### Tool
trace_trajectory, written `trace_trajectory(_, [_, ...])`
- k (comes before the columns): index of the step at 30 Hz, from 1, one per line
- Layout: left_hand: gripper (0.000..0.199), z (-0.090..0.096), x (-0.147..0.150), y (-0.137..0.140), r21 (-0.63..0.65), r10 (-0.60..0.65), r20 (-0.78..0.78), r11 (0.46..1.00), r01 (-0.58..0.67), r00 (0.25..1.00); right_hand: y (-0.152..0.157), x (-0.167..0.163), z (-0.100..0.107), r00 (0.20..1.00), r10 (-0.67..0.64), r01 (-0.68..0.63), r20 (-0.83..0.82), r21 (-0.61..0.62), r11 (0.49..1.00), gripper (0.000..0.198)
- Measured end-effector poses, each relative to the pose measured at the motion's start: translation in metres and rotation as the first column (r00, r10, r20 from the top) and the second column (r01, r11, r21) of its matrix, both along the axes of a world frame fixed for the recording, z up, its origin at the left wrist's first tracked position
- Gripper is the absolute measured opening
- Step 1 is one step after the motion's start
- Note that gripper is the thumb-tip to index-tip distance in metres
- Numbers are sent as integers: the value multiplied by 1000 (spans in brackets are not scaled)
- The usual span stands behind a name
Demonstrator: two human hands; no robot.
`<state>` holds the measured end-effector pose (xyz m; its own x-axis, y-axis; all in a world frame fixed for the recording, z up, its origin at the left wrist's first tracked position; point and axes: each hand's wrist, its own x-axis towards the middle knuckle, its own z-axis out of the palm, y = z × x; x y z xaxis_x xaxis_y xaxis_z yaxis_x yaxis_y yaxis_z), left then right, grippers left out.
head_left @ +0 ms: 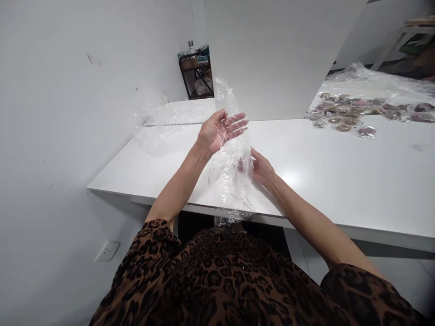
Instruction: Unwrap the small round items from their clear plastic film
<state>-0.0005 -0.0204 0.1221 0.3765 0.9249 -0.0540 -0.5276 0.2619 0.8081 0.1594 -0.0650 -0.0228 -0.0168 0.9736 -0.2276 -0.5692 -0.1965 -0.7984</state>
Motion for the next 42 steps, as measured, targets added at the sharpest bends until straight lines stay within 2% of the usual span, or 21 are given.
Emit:
trace_trajectory(4, [42,31,0,-4,100,-17,-8,995,17,1000,1,5,3,997,-67,65,-47,-40,997,47])
trace_trajectory(9, [57,55,-9,-13,171,14,0,985,-14,1000,-4,7,10,984,-49,25,-170,-140,990,38])
trace_trajectory(12, [48,62,-17,-19,188,30,-48,982,-20,998,-6,5,14,978,-90,51,-189,-205,978,31])
trace_trajectory(15, [36,71,-25,-24,231,25,-90,973,-4,996,-4,4,14,967,-150,100,-207,-232,967,33])
trace_trajectory(18, [34,85,-30,-26,289,18,-90,957,9,996,1,5,11,950,-208,160,-232,-210,964,39])
trace_trajectory(21, [38,98,-33,-25,353,50,-78,935,-19,996,10,14,5,947,-289,255,-138,-218,942,44])
trace_trajectory(24, [38,105,-39,-25,417,79,-101,909,-30,992,20,31,-3,912,-410,409,21,-136,902,42])
trace_trajectory(28, [39,106,-50,-25,445,111,-103,894,-54,988,27,52,-10,791,-536,522,294,130,843,38])
trace_trajectory(31, [42,111,-54,-25,454,126,-64,887,-84,990,23,51,-10,701,-577,461,420,350,815,44])
trace_trajectory(34, [44,126,-52,-29,469,159,-76,877,-105,984,16,37,-10,664,-536,269,522,502,822,47])
trace_trajectory(37, [54,145,-47,-34,494,205,-145,863,-108,968,11,26,-13,633,-468,136,617,506,852,50])
trace_trajectory(42, [77,166,-45,-32,578,229,-70,803,-148,971,8,27,-17,607,-410,96,681,450,888,59])
